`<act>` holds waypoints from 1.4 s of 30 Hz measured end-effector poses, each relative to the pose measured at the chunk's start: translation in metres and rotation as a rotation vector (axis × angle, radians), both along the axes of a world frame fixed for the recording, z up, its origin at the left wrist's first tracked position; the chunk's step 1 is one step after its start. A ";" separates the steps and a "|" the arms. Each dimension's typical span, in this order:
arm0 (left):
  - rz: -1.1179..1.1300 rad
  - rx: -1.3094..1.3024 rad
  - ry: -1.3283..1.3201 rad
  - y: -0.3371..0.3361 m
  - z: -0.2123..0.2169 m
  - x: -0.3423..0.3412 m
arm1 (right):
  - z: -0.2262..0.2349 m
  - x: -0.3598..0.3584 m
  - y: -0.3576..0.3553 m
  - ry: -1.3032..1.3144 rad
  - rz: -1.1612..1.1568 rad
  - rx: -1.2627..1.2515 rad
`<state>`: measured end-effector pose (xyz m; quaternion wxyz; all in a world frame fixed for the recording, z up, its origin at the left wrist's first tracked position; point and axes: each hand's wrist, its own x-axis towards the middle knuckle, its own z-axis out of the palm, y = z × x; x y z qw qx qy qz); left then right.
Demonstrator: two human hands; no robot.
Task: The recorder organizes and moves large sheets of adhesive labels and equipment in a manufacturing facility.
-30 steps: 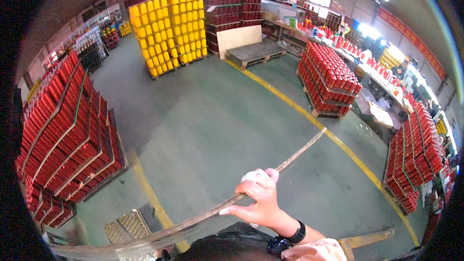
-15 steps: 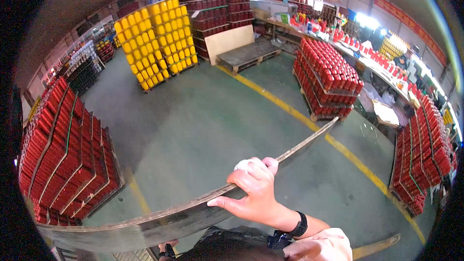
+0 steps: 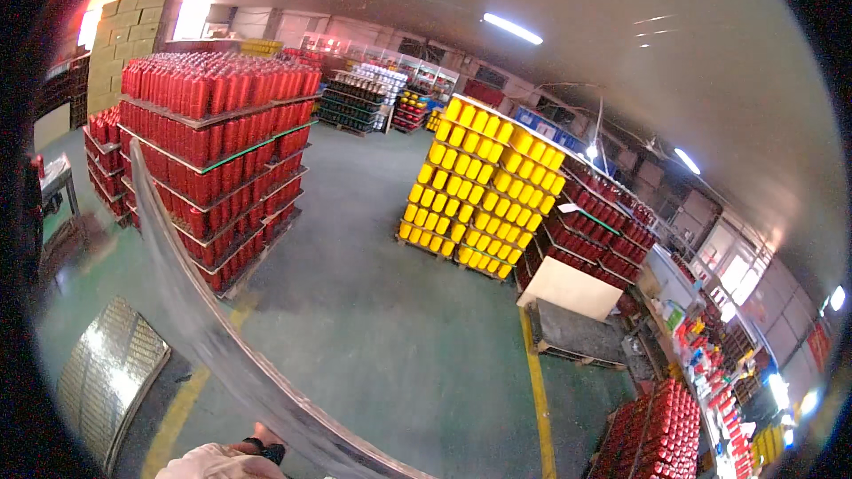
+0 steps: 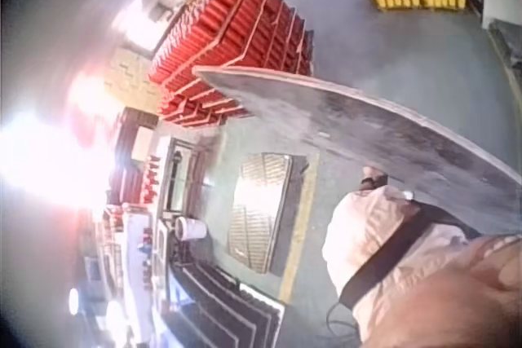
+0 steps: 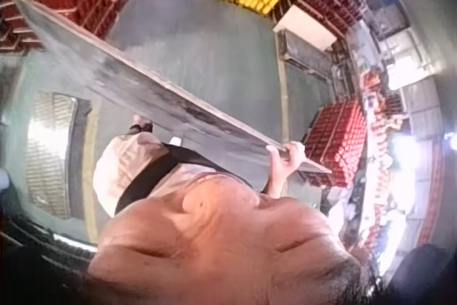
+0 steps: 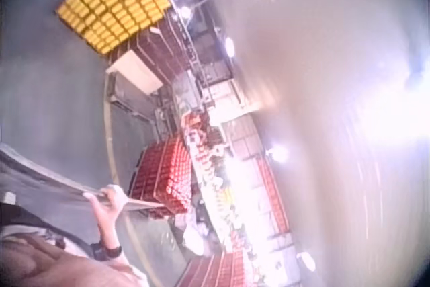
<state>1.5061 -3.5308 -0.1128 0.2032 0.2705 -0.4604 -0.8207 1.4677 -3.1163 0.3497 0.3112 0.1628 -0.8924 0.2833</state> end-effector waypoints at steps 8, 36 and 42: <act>0.126 0.544 -0.052 0.127 0.002 -0.214 | 0.010 -0.164 0.119 0.061 0.003 0.029; -0.103 0.379 0.013 0.529 -0.087 -0.614 | 0.010 -0.508 0.567 0.006 -0.201 -0.072; -0.553 -0.515 0.588 0.532 -0.125 -0.679 | 0.013 -0.573 0.571 -0.052 -0.231 -0.125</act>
